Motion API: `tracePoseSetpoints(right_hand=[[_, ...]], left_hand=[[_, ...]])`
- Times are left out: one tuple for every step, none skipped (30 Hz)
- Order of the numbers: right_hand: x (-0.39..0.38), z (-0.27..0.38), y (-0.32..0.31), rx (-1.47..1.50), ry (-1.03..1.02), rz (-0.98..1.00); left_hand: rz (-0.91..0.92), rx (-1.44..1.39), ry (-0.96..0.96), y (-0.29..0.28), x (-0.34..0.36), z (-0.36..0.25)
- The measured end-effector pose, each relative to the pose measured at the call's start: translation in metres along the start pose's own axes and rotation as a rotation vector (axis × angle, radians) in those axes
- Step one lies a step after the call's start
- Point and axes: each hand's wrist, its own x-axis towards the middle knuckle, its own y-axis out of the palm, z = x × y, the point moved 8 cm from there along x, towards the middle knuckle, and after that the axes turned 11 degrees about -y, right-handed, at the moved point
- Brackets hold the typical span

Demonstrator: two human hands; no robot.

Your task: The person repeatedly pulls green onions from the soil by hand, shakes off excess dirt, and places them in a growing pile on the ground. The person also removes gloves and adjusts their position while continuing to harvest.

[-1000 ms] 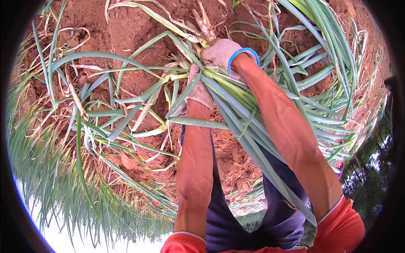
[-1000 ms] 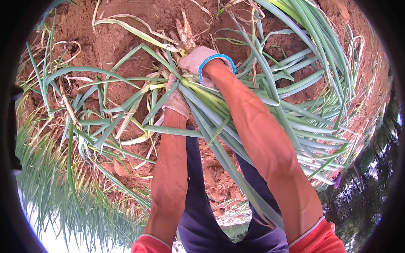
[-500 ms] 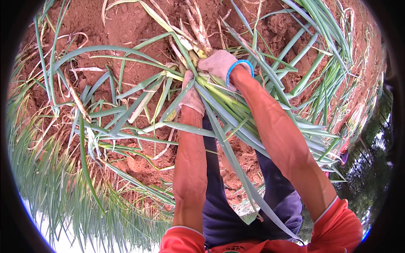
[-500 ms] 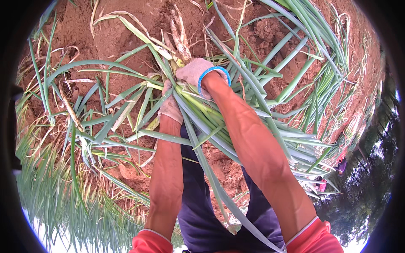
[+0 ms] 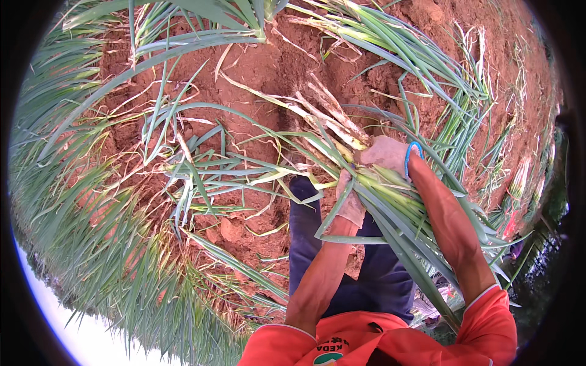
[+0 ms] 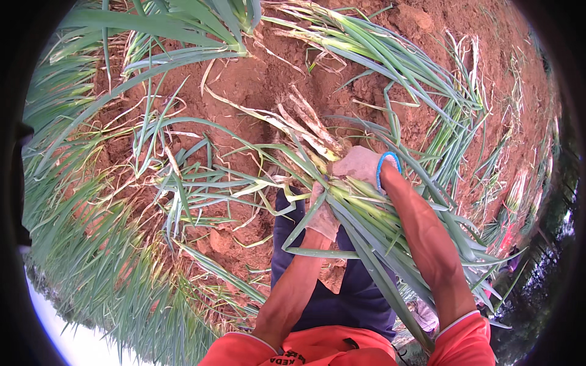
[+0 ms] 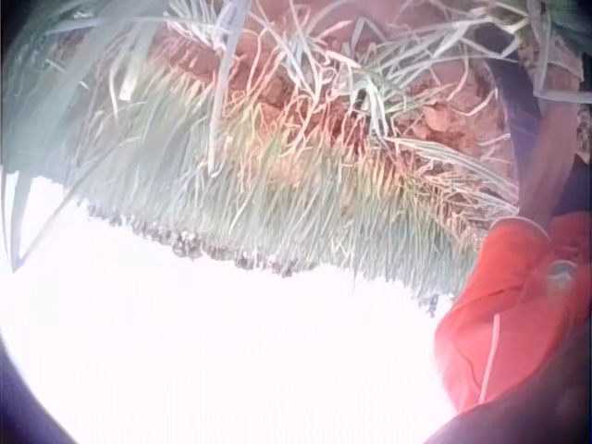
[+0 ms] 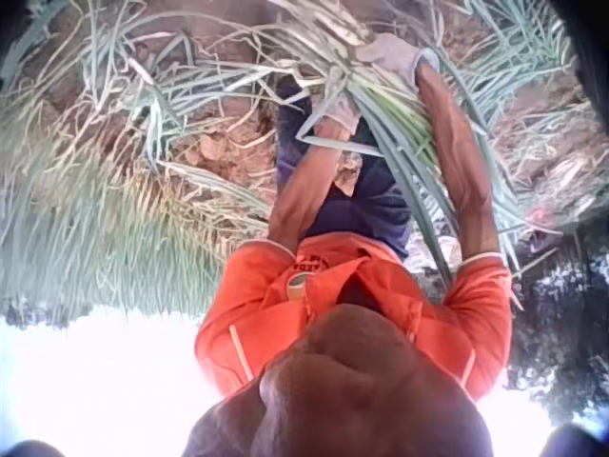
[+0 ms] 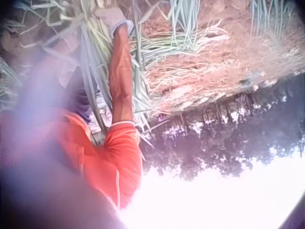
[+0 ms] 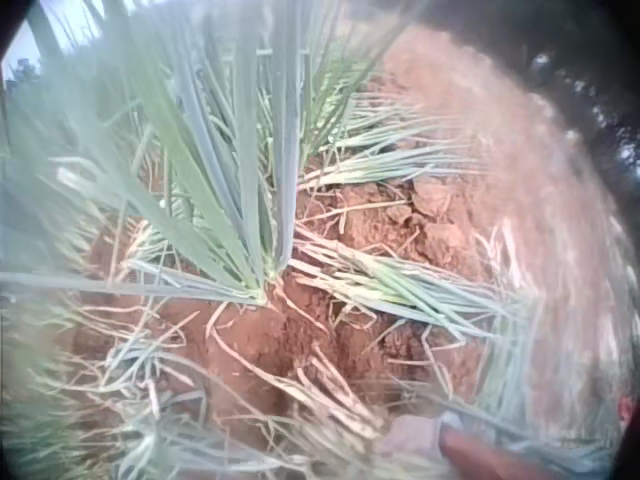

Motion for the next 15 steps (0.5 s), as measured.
tracePoseSetpoints(right_hand=[[-0.032,0.003,-0.007,0.370,0.340,-0.114],[-0.060,0.024,-0.023,0.491,0.303,-0.163],[-0.088,0.035,-0.041,0.615,0.266,-0.214],[-0.126,0.033,-0.067,0.525,0.268,-0.228],[-0.159,0.032,-0.078,0.645,0.305,-0.273],[-0.192,0.036,-0.100,0.584,0.299,-0.284],[-0.224,0.035,-0.120,0.526,0.300,-0.297],[-0.265,0.017,-0.137,0.384,0.324,-0.352],[-0.302,0.001,-0.151,0.245,0.349,-0.393],[-0.343,0.010,-0.169,0.269,0.310,-0.479],[-0.390,0.003,-0.180,0.264,0.375,-0.458],[-0.434,0.026,-0.207,0.151,0.471,-0.445],[-0.471,0.042,-0.229,0.047,0.550,-0.423],[-0.509,0.038,-0.241,0.082,0.497,-0.522],[-0.543,0.036,-0.253,0.104,0.425,-0.611]], left_hand=[[-0.024,-0.007,-0.001,0.017,-0.010,0.013],[-0.065,0.016,-0.030,0.036,-0.017,0.033],[-0.108,0.042,-0.062,0.052,-0.021,0.054],[-0.089,0.090,-0.067,0.070,-0.019,0.086],[-0.059,0.135,-0.035,0.094,-0.027,0.110],[-0.057,0.184,-0.083,0.106,-0.025,0.137],[-0.057,0.236,-0.137,0.116,-0.023,0.166],[-0.024,0.267,-0.245,0.143,-0.024,0.203],[0.001,0.300,-0.343,0.176,-0.031,0.233],[0.017,0.328,-0.435,0.207,-0.042,0.266],[0.011,0.436,-0.459,0.235,-0.053,0.302],[0.008,0.537,-0.450,0.265,-0.063,0.329],[0.087,0.693,-0.368,0.237,-0.037,0.363],[0.158,0.844,-0.275,0.211,-0.014,0.397],[0.286,0.835,-0.299,0.248,-0.012,0.436]])
